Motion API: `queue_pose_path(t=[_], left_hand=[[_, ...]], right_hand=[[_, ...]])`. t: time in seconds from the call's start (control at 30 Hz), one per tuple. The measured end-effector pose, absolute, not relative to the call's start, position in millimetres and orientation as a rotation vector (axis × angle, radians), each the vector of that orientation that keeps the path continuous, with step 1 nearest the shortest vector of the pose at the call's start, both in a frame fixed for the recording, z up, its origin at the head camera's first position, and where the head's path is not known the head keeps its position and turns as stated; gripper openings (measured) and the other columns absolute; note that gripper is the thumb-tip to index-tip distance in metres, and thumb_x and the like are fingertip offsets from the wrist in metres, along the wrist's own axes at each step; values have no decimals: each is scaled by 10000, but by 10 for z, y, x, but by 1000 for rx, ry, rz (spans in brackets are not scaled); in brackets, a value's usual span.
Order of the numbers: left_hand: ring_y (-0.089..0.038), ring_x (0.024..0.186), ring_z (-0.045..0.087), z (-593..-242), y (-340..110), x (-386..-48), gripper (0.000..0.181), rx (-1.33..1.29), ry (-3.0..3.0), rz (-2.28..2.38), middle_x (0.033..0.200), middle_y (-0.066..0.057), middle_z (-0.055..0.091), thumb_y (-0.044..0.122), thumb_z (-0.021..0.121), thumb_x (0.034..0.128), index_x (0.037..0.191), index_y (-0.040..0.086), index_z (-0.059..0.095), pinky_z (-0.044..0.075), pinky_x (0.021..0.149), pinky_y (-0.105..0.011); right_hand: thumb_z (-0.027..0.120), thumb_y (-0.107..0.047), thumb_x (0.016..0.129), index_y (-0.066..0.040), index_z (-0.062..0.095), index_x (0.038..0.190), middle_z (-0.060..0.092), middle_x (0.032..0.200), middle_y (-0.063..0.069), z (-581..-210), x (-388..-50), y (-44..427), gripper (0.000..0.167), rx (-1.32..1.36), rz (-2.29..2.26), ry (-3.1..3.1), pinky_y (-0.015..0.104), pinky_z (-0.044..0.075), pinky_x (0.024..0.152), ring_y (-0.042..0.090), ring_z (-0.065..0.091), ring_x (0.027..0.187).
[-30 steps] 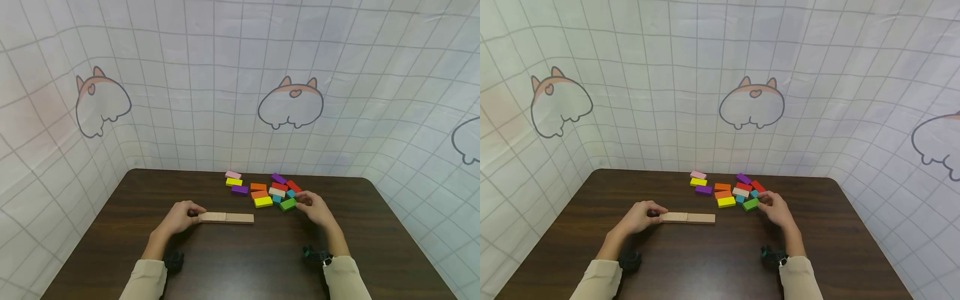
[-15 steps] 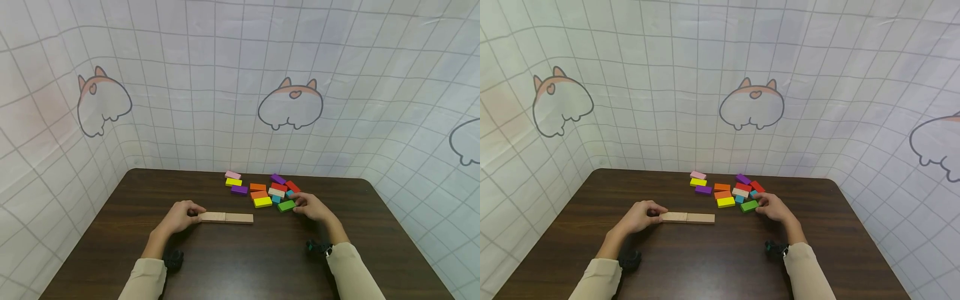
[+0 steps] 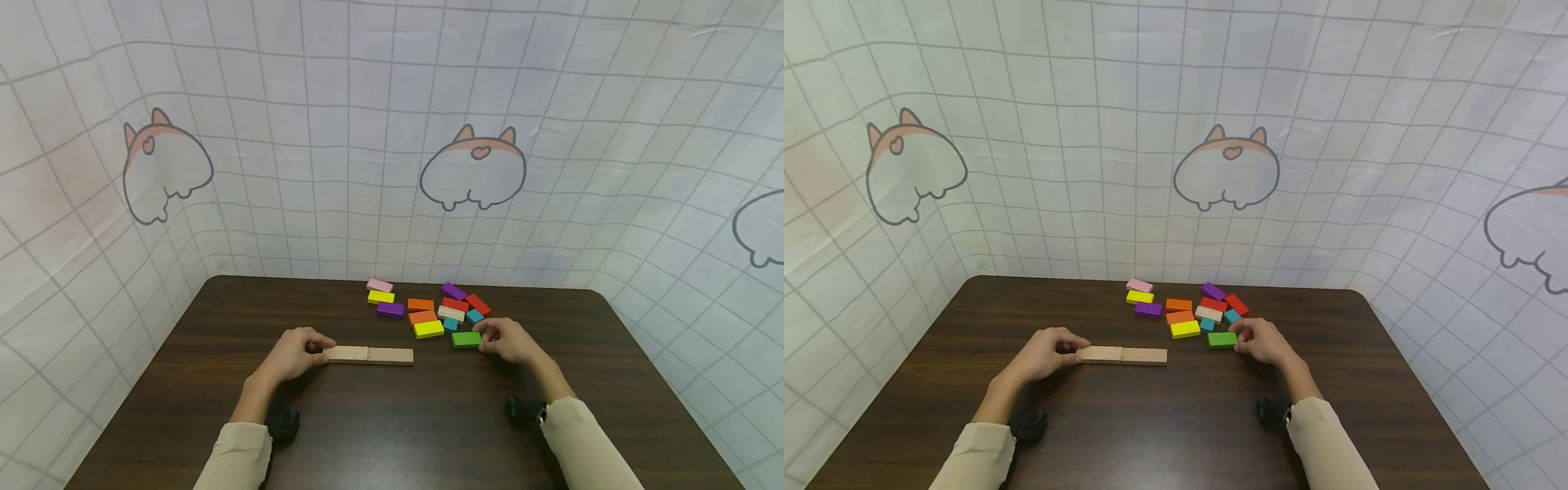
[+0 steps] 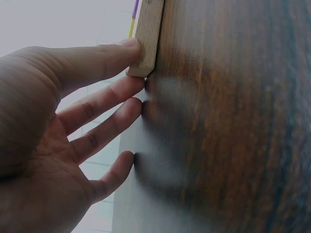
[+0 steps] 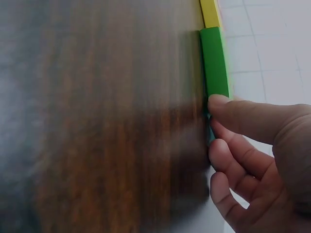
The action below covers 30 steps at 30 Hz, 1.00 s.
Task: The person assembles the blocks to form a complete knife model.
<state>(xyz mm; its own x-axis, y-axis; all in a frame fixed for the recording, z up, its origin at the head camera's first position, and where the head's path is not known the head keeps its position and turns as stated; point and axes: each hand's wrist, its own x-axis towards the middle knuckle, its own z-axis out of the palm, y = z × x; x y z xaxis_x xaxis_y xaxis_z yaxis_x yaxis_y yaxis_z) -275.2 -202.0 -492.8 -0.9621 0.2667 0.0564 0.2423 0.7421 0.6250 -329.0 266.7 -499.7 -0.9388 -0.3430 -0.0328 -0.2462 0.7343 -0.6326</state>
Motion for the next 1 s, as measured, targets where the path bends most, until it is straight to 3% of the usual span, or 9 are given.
queue_pose_path(t=[0.3,1.0], left_hand=[[-184,898,581,-4931,-2025,-2747,235,420,2897,1033,1005,-8,706,110,793,890,1118,163,808,507,799,-362],[-161,879,576,-4948,-2023,-2757,232,417,2908,1039,979,11,704,110,805,878,1104,161,812,507,790,-347]], right_hand=[[799,-118,884,-103,723,1170,667,844,-12,-4921,-3130,2647,297,-556,-967,2804,295,512,717,155,588,769],[831,-122,852,-74,738,1082,656,804,-16,-4896,-3003,2377,253,-646,-959,2672,257,497,674,145,572,736]])
